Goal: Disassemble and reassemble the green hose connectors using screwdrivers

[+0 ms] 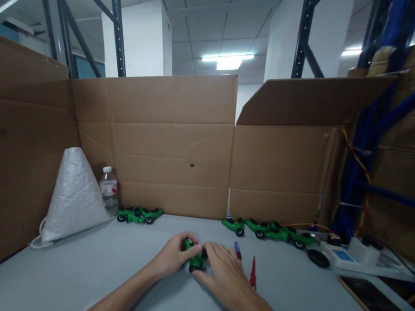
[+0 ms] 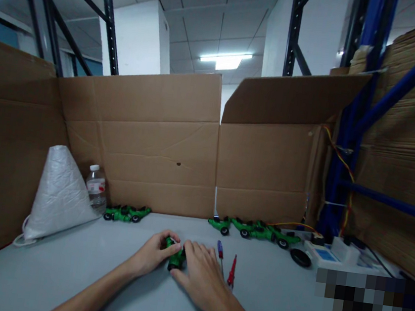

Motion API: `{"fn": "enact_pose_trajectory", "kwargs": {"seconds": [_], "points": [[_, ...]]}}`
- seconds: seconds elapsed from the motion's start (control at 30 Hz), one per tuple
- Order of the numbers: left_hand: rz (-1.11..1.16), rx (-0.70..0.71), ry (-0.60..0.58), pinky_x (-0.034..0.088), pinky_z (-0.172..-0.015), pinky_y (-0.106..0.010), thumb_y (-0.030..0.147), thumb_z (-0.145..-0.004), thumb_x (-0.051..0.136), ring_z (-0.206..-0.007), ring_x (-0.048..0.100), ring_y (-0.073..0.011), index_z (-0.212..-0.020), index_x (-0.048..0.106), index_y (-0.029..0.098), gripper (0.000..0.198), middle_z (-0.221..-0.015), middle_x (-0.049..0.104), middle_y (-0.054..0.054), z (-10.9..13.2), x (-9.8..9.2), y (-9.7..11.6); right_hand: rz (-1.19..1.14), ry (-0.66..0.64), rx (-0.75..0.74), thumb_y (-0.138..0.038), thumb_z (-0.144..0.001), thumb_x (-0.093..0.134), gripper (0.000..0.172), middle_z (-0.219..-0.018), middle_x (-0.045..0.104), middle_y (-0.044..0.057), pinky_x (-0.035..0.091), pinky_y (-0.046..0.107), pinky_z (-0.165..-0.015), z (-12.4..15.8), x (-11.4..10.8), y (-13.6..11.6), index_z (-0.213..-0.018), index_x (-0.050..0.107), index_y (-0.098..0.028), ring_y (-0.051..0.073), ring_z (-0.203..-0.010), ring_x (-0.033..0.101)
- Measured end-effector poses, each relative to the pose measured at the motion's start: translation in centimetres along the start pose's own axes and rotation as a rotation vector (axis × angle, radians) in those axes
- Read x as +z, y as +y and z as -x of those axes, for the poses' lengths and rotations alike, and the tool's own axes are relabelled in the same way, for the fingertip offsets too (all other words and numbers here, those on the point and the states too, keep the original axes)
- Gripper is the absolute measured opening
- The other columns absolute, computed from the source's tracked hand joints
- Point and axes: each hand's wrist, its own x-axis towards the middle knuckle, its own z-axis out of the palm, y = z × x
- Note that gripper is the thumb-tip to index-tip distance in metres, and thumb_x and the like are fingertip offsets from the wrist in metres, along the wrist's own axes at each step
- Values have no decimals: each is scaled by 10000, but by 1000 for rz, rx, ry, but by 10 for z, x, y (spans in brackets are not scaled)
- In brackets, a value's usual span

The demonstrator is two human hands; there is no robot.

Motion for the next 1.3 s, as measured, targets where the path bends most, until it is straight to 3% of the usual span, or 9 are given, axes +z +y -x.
{"fn": "enact_pose_trajectory", "kwargs": {"seconds": [0.2,0.4,0.53,0.67,0.8,1.07,1.3], "points": [[-320,116,42,469,-907,-347,617,-964,582,-981,627,-253,-1046,761,186,473,-1014,716,-93,6,-2,5,21,18,-2,-338,-932,658,189,-1126,713,74,385,421,-946,-5,5,3,-1068,592,-225,304,-1098,651],[-412,180,74,427,-1069,-408,509,-952,645,-1170,585,-292,-1237,718,223,410,-1182,663,-121,7,-4,0,109,66,17,-287,-963,612,305,-1214,699,113,395,489,-1012,-11,11,13,-1260,571,-236,332,-1177,634],[-437,170,75,427,-1086,-415,434,-954,649,-1198,584,-290,-1249,692,214,370,-1229,652,-121,8,-5,-2,138,114,8,-233,-935,643,345,-1235,659,109,443,469,-978,-8,3,10,-1271,567,-242,328,-1170,625],[-420,152,99,481,-1017,-391,402,-942,661,-1125,625,-268,-1274,652,203,387,-1232,650,-115,10,-12,-4,117,87,-157,-202,-978,604,265,-1204,649,68,477,394,-933,-2,-13,3,-1233,607,-273,277,-1128,620],[-421,147,169,501,-987,-391,393,-957,633,-1042,648,-244,-1259,634,182,369,-1221,658,-118,8,-22,-4,140,39,-194,-226,-1025,560,128,-1167,668,68,482,383,-935,2,-17,-3,-1107,656,-240,262,-1109,622],[-554,148,255,457,-1071,-448,420,-983,588,-1172,593,-285,-1215,651,182,338,-1244,653,-130,3,-35,-7,215,56,-194,-269,-1018,582,281,-1213,691,110,452,456,-996,2,-13,-6,-1287,642,-211,305,-1161,604],[-746,75,280,393,-1110,-472,410,-987,561,-1213,538,-308,-1246,638,198,343,-1281,646,-123,0,-41,-12,310,118,-73,-387,-995,631,518,-1389,637,185,368,532,-1103,-19,6,17,-1454,560,-155,362,-1261,558]]}}
